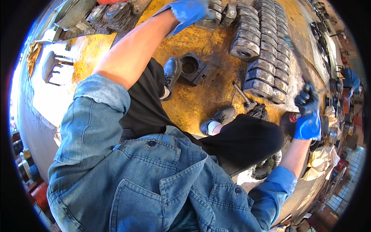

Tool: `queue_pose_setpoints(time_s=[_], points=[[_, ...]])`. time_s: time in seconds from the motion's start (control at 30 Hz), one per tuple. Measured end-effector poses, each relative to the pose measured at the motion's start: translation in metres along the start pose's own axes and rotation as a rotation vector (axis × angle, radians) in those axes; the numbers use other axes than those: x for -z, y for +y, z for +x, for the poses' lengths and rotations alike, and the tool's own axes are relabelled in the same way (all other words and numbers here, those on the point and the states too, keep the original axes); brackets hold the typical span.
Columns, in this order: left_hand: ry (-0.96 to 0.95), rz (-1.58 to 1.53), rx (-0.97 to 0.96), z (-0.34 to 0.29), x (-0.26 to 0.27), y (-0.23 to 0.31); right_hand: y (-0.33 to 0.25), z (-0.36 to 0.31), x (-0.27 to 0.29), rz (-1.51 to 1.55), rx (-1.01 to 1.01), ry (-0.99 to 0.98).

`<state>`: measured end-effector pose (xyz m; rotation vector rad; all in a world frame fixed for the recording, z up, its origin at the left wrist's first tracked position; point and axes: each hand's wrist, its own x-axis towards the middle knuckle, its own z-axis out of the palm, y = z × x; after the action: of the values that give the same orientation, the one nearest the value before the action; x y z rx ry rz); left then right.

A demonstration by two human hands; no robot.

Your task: The person applies grease to several metal rings and components using a brush, picking them up from a large collection of parts on the floor.

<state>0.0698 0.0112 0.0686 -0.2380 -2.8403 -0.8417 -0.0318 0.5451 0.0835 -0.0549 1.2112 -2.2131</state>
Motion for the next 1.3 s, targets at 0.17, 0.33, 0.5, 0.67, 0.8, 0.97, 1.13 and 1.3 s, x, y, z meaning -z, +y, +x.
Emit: queue_pose_setpoints(time_s=[0.17, 0.33, 0.5, 0.67, 0.8, 0.97, 1.13, 1.3], points=[[-0.045, 0.284, 0.083, -0.006, -0.018, -0.015, -0.033, -0.117, 0.074, 0.034, 0.199, 0.049], [-0.219, 0.314, -0.175, -0.007, -0.064, -0.077, 0.040, -0.250, 0.164, -0.176, 0.430, 0.583], [-0.506, 0.533, -0.139, -0.049, -0.139, -0.153, 0.160, -0.357, 0.254, 0.316, 0.144, -0.063], [-0.563, 0.033, 0.478, -0.093, -0.214, -0.231, 0.275, -0.432, 0.244, 0.212, 0.378, 1.182], [-0.385, -0.499, 0.848, -0.106, -0.266, -0.271, 0.306, -0.432, 0.203, -0.071, 0.200, 1.422], [-0.147, -0.458, 0.904, -0.124, -0.308, -0.308, 0.338, -0.387, 0.182, -0.413, 0.423, 1.293], [-0.184, -0.410, 0.774, -0.141, -0.326, -0.335, 0.379, -0.340, 0.156, -1.470, 0.077, 1.411], [-0.250, -0.744, 0.981, -0.146, -0.313, -0.279, 0.391, -0.351, 0.101, -1.496, -0.077, 1.310]])
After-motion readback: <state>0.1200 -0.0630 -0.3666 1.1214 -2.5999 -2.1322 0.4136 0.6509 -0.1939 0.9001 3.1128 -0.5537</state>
